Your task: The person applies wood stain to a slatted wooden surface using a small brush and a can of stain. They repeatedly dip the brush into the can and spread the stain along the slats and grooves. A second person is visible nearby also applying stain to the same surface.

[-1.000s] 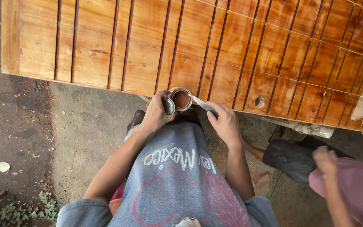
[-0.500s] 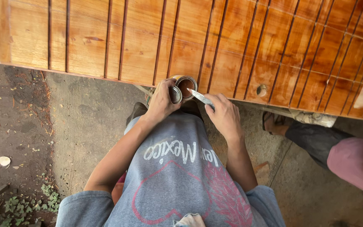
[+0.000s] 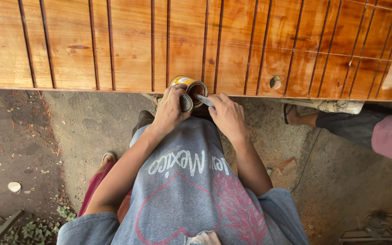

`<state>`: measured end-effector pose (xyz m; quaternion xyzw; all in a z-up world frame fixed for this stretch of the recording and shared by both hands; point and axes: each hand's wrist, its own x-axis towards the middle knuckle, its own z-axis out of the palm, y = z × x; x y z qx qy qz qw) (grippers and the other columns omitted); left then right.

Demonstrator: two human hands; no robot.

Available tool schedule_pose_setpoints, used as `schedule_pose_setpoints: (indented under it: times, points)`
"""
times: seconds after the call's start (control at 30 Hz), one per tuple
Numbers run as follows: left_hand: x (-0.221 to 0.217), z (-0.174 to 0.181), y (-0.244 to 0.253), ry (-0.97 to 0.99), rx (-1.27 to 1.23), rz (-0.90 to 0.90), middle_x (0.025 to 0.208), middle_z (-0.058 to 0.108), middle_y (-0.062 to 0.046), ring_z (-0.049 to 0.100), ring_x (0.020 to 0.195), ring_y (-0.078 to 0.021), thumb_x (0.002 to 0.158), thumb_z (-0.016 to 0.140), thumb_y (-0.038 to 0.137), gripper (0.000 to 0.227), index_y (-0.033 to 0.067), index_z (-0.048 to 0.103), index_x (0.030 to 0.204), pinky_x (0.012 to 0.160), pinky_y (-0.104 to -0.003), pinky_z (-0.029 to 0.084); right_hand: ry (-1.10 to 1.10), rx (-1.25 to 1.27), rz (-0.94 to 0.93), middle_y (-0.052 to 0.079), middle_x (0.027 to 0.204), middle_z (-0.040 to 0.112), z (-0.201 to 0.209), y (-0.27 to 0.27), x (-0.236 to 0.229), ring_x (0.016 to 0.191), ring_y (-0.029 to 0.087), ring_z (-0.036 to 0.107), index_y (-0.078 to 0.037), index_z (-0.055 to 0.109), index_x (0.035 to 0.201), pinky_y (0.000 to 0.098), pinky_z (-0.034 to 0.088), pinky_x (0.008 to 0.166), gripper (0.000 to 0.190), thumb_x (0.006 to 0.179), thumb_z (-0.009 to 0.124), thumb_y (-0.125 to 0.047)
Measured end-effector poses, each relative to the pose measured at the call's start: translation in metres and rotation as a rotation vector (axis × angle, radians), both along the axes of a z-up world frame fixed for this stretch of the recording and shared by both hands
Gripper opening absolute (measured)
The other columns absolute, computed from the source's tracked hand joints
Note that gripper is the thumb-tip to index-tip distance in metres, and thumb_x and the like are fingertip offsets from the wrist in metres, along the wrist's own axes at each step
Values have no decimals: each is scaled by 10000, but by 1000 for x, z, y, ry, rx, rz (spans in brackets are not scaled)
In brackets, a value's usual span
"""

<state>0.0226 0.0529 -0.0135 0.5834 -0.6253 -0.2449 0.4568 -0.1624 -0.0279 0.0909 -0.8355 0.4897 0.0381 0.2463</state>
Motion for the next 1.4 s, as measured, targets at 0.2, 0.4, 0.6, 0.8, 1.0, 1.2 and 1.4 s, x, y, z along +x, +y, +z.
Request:
schedule_pose_setpoints:
  times: [0.2, 0.4, 0.6, 0.8, 1.0, 1.2, 1.4]
  points:
    - [10, -7, 6, 23, 19, 9, 1373, 539, -244, 555, 1241, -427, 697, 876, 26, 721, -4, 449, 1277, 1062, -476, 474, -320, 95, -109, 127, 1014, 706, 8, 1, -27, 889, 307, 721, -72, 706, 1190, 398, 566, 763, 287, 907, 734, -109]
    - [34, -20, 10, 79, 156, 43, 1467, 488, -285, 533, 1338, -430, 773, 914, 103, 748, -20, 420, 1320, 1117, -464, 469, -303, 15, -302, 130, 1009, 717, 3, 17, -71, 908, 294, 724, -60, 708, 1175, 383, 560, 755, 300, 881, 756, -95]
    - [24, -9, 2, 27, 164, 6, 1503, 429, -292, 487, 1380, -459, 767, 936, 145, 790, -15, 417, 1341, 1149, -480, 442, -301, 31, -404, 151, 1088, 719, -9, 36, -106, 948, 287, 730, -33, 682, 1195, 370, 568, 769, 304, 897, 726, -76]
    - [4, 14, -24, -200, 189, 32, 1480, 438, -254, 446, 1367, -451, 730, 914, 152, 840, 6, 446, 1412, 1126, -515, 438, -328, 6, -451, 153, 1046, 714, -24, 22, -105, 913, 281, 725, -31, 698, 1160, 369, 569, 782, 228, 936, 710, -71]
    - [-2, 23, -35, -338, 363, 51, 1406, 475, -206, 469, 1294, -417, 717, 900, 209, 843, 97, 501, 1452, 1033, -509, 466, -369, -109, -232, 150, 1097, 700, -40, -9, -93, 1004, 298, 705, -7, 670, 1206, 394, 557, 872, 239, 967, 667, -20]
    - [1, 24, -31, -366, 331, 35, 1399, 473, -216, 480, 1285, -416, 706, 883, 198, 765, 197, 590, 1412, 1034, -505, 489, -463, -18, -292, 144, 1092, 717, -62, -33, -48, 936, 274, 732, -40, 713, 1225, 331, 565, 650, 278, 956, 651, -8]
    - [42, 30, 0, -355, 344, 181, 1417, 458, -239, 478, 1297, -432, 794, 860, 175, 663, 170, 614, 1410, 1020, -515, 509, -559, -67, -161, 155, 1114, 705, -106, -61, 9, 942, 290, 718, -23, 722, 1265, 364, 565, 738, 367, 935, 584, 63]
